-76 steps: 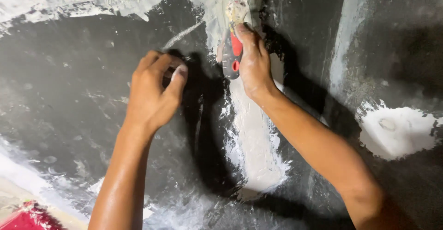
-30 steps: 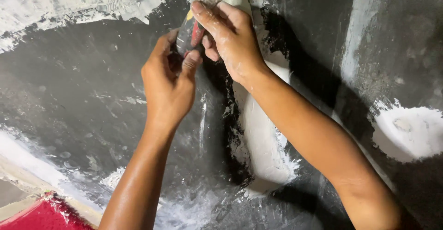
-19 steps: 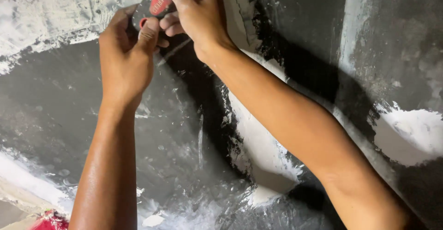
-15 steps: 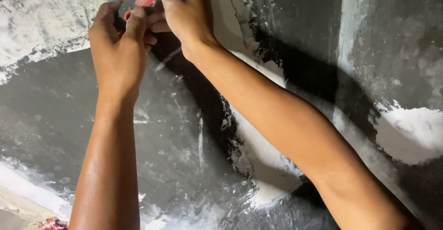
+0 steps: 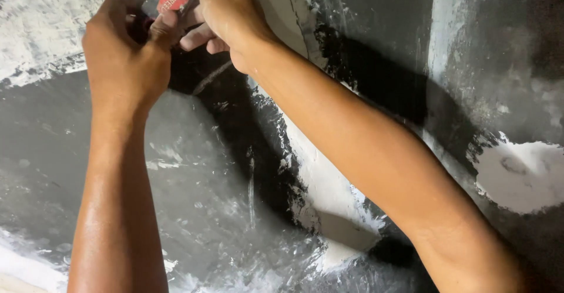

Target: The person applies white filler to a dark grey wall and ceiling area using a putty knife. They scoop more material from a bucket sitting on a cabinet and continue spreading and smoothing the substance over the surfaces.

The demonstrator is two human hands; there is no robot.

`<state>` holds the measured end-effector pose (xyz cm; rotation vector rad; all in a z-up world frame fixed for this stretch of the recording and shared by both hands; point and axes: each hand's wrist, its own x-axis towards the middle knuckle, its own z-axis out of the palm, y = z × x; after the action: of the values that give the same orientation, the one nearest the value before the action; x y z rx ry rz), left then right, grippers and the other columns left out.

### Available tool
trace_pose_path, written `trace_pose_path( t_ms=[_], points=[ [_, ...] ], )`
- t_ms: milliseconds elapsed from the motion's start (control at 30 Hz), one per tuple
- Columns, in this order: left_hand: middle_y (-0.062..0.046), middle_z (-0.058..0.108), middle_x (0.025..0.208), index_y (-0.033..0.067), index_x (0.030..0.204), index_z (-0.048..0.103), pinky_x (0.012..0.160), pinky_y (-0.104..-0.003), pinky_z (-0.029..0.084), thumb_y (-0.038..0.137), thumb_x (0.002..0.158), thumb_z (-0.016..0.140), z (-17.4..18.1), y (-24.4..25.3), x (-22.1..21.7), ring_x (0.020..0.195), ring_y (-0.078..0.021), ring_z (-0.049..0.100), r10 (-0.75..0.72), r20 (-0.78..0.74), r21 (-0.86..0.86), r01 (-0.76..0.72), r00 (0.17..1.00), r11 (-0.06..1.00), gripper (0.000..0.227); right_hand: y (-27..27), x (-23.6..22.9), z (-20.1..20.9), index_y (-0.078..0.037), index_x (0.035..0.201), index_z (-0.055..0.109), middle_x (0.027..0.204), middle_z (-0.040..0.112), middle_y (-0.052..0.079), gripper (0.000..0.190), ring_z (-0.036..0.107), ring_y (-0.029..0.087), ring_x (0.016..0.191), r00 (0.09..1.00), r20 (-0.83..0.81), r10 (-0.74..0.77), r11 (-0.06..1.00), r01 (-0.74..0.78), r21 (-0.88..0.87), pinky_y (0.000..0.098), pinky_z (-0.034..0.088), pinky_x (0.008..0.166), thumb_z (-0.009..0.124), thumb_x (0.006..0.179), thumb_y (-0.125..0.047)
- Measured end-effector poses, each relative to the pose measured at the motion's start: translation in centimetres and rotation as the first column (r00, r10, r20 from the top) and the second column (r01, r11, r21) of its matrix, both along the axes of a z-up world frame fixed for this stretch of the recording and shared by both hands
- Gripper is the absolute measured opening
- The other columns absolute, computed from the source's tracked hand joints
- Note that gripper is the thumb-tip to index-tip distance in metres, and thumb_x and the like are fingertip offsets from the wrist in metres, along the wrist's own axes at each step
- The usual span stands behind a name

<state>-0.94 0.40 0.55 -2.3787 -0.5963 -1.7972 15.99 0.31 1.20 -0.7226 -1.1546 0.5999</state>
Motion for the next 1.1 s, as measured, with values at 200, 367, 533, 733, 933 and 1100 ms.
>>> trace_pose_path(
  t_ms=[200,367,533,733,933,1100],
  points=[
    [-0.011,0.068,0.076,-0.0035,0.095,0.062,0.059,-0.031,0.051,0.033,0.09,0.084,0.8,-1.0,-0.8,0.065,-0.0183,0.069,0.081,-0.007,-0.093,-0.082,0.997,0.992,0.043,0.2,0.7,0.3,-0.002,0.111,0.067,0.094,0.085,0.026,0.041,0.052,0.01,0.037,0.997,0.056,0.06,0.998,-0.062,0.032,0.0239,0.028,0.029,0.049,0.101,-0.037],
    [-0.011,0.067,0.077,-0.004,0.093,0.062,0.06,-0.032,0.048,0.035,0.097,0.086,0.5,-0.2,-0.8,0.066,-0.0177,0.063,0.047,0.011,-0.02,-0.046,0.999,0.999,0.046,1.4,1.7,-0.1,-0.005,0.111,0.067,0.103,0.083,0.028,0.038,0.034,0.003,0.037,0.982,0.151,0.112,0.986,-0.128,0.104,0.022,0.024,0.03,0.042,0.105,-0.033],
    [-0.012,0.066,0.079,-0.0044,0.095,0.062,0.062,-0.034,0.047,0.036,0.098,0.086,0.3,0.4,-0.9,0.068,-0.0187,0.06,0.1,-0.023,0.063,-0.099,0.995,0.993,0.048,1.4,2.0,0.0,0.0,0.104,0.067,0.105,0.079,0.029,0.037,0.029,0.001,0.038,0.982,0.144,0.121,0.99,-0.13,0.059,0.021,0.021,0.03,0.041,0.103,-0.026],
    [-0.01,0.066,0.082,-0.0037,0.097,0.062,0.064,-0.034,0.048,0.031,0.1,0.088,0.0,0.9,-1.0,0.071,-0.0182,0.06,0.083,-0.015,0.069,-0.082,0.996,0.994,0.044,0.3,2.1,0.2,-0.002,0.099,0.071,0.1,0.081,0.028,0.036,0.027,0.001,0.037,0.974,0.14,0.18,0.983,-0.183,0.013,0.0198,0.021,0.03,0.048,0.1,-0.03],
    [-0.007,0.062,0.074,0.0006,0.091,0.057,0.056,-0.031,0.043,0.026,0.097,0.085,-0.1,-0.5,-0.8,0.062,-0.0131,0.059,0.004,0.039,-0.083,-0.001,0.999,0.997,0.039,0.1,2.2,-0.3,-0.002,0.094,0.069,0.099,0.082,0.031,0.034,0.027,0.001,0.039,0.976,0.173,0.134,0.989,-0.143,0.043,0.02,0.021,0.031,0.053,0.098,-0.031],
    [-0.007,0.061,0.071,0.0022,0.087,0.051,0.053,-0.029,0.04,0.021,0.101,0.086,-0.1,-1.4,-0.7,0.059,-0.0114,0.059,-0.085,0.059,-0.11,0.091,0.995,0.99,0.042,0.0,1.8,-0.3,-0.001,0.097,0.072,0.101,0.081,0.03,0.039,0.027,0.0,0.039,0.964,0.196,0.178,0.982,-0.187,0.03,0.0194,0.021,0.031,0.053,0.098,-0.034]
  ],
)
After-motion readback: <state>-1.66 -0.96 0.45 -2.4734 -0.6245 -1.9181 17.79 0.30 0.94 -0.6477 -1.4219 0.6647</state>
